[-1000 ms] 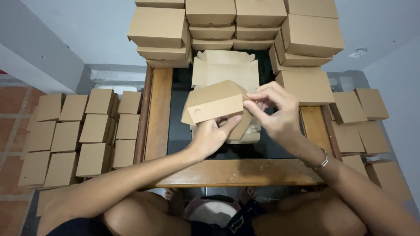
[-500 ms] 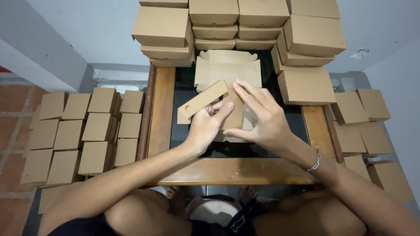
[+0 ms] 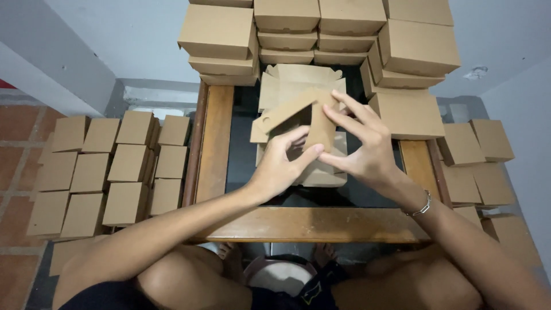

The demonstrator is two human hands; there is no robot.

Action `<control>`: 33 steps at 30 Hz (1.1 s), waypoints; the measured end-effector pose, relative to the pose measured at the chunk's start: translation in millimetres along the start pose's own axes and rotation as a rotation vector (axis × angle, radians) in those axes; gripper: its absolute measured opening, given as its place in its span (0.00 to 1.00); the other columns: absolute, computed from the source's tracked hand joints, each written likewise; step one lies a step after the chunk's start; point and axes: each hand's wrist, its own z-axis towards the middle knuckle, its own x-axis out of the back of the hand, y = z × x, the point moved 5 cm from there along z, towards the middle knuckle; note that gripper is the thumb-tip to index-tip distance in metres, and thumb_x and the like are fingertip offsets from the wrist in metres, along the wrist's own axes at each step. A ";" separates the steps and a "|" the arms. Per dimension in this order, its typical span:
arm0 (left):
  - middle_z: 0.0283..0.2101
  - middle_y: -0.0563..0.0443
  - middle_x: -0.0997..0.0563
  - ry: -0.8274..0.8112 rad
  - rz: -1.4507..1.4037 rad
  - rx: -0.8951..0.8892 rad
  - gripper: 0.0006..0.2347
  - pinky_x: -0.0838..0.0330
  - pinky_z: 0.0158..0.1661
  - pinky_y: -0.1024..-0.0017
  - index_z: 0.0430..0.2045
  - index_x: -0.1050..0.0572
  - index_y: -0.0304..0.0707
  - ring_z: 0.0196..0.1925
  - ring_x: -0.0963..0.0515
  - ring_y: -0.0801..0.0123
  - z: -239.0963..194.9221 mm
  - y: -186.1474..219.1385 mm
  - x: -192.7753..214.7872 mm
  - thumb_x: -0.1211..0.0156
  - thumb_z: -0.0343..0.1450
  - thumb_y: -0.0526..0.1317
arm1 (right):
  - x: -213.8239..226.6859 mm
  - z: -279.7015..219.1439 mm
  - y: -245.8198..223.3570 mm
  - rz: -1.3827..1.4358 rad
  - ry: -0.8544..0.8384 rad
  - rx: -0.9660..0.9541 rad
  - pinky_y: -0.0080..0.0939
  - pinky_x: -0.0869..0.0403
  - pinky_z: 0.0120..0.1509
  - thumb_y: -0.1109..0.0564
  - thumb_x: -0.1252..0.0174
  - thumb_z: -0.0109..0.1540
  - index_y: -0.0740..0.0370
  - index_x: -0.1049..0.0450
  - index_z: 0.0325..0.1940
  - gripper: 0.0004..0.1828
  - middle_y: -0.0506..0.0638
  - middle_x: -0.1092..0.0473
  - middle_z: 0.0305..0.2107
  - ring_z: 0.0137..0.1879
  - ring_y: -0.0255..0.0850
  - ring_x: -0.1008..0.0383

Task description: Folding flat cardboard sheets into boxes and preparing them for use.

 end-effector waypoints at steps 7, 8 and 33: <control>0.47 0.46 0.16 -0.023 -0.131 0.091 0.14 0.25 0.55 0.65 0.56 0.25 0.36 0.49 0.22 0.76 2.0 -13.7 -4.8 0.42 0.76 0.39 | -14.8 -12.3 19.4 0.021 -0.142 -0.043 0.48 0.20 0.48 0.64 0.28 0.56 0.66 0.19 0.54 0.22 0.60 0.23 0.52 0.47 0.53 0.21; 0.44 0.49 0.16 -0.047 -0.088 0.109 0.11 0.25 0.52 0.66 0.51 0.24 0.36 0.47 0.23 0.76 0.7 -22.0 -6.7 0.42 0.76 0.39 | -15.3 -12.3 20.7 -0.012 -0.140 -0.026 0.47 0.20 0.48 0.63 0.29 0.58 0.65 0.19 0.53 0.19 0.59 0.23 0.52 0.47 0.52 0.21; 0.23 0.53 0.19 -0.087 1.393 -0.619 0.08 0.34 0.30 0.64 0.30 0.19 0.49 0.27 0.19 0.61 4.0 -16.7 3.2 0.41 0.64 0.31 | -14.1 -21.0 77.1 0.110 -0.299 -0.584 0.59 0.27 0.64 0.74 0.44 0.52 0.57 0.35 0.74 0.44 0.63 0.29 0.59 0.65 0.61 0.30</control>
